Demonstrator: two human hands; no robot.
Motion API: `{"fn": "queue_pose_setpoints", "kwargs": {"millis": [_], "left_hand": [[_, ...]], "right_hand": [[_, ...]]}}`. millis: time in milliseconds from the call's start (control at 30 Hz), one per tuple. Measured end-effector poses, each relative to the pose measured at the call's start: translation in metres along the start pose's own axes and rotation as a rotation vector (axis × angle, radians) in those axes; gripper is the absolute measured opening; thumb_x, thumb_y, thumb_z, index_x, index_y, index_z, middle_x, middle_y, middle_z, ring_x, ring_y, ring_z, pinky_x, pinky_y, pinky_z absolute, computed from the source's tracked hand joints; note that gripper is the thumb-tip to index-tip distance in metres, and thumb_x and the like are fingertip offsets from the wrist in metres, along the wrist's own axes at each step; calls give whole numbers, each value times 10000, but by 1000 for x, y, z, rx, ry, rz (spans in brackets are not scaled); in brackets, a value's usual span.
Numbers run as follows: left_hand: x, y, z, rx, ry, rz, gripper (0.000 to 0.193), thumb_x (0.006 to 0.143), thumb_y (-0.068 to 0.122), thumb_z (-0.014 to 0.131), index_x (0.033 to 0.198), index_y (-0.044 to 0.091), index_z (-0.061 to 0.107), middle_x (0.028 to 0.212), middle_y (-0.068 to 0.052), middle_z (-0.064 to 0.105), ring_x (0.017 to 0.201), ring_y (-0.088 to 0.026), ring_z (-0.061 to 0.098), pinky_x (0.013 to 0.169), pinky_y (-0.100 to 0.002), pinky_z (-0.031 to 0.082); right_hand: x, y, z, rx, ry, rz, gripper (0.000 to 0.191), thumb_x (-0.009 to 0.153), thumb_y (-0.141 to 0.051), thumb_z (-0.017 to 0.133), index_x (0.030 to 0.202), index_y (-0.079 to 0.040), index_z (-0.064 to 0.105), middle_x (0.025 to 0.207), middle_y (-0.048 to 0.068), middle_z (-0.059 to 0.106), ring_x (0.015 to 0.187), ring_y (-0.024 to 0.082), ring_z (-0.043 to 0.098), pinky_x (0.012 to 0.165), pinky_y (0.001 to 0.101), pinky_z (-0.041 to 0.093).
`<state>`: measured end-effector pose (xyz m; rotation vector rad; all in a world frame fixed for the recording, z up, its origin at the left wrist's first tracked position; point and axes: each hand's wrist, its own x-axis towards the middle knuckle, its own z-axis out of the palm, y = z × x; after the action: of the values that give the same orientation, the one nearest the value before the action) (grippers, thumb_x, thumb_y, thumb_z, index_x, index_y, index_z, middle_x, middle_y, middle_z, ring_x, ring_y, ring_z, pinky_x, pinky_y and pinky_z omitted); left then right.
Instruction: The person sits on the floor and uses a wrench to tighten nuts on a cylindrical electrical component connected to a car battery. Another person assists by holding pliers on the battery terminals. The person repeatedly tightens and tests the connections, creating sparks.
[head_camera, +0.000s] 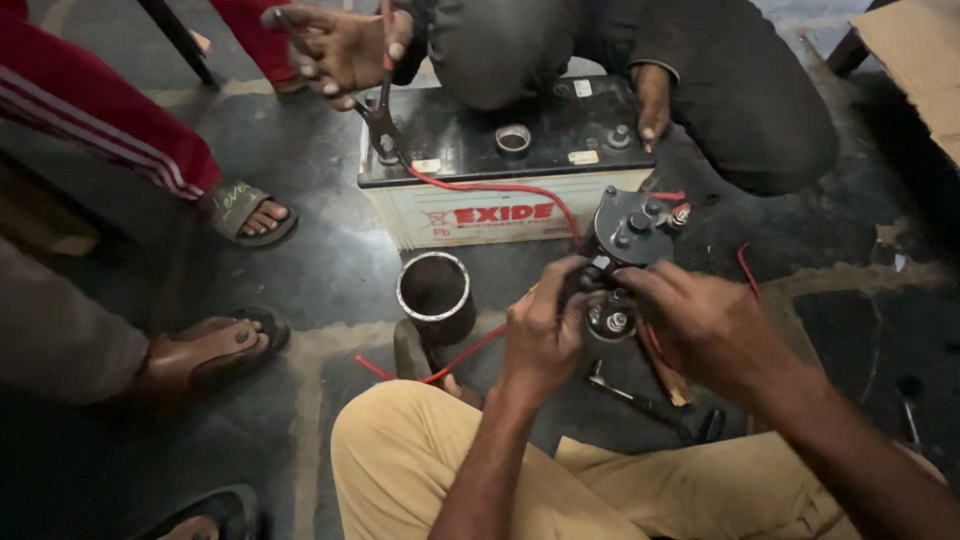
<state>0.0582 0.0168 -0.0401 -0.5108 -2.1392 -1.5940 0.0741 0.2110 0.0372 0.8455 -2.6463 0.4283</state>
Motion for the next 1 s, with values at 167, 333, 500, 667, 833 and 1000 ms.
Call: {"fn": "queue_pose_setpoints", "kwargs": {"millis": [167,333,500,667,833,1000], "left_hand": [[3,-1,1,-23,-10,45,271,1026,154,624,1279,64,589,1126,-205,728,1032,-405,729,818,-441,585],[1,3,-2,-59,-28,19,278,1029,168,631,1277,47,594,1132,-200,732,1026,-384,747,819,-428,592],[3,10,-3,-7,-25,-1,311,1019,235,651,1267,52,611,1028,-213,736,969,-411,733,778,-446,575],[3,18,-5,-25,-42,-55,311,1029,260,638,1264,59,608,970,-207,742,907,-397,752,735,-433,577],[3,23,-3,-67,-66,-56,309,1015,239,639,1262,57,602,948,-190,756,888,-365,780,737,-412,588],[3,22,-3,-40,-61,-49,304,1020,223,650,1266,50,606,969,-209,747,910,-375,762,735,-408,578]], "right_hand": [[0,6,-1,7,2,-59,385,789,-120,745,1169,-121,681,963,60,687,769,277,689,650,397,541],[3,9,1,-129,-59,-96,393,770,-130,741,1160,-122,686,967,45,685,828,248,697,704,395,542],[5,3,-6,-350,-188,-198,564,697,-198,697,1234,-28,655,991,74,669,837,251,705,743,385,554],[5,-2,-9,-457,-220,-228,470,754,-162,659,1192,10,646,988,106,650,819,250,705,753,380,554],[-2,-4,-8,-241,-185,21,134,941,-199,664,983,-75,635,911,78,627,841,262,704,735,412,556],[-5,0,-8,-19,40,-63,363,750,-62,692,1114,-72,688,943,87,665,811,301,692,706,431,553]]}}
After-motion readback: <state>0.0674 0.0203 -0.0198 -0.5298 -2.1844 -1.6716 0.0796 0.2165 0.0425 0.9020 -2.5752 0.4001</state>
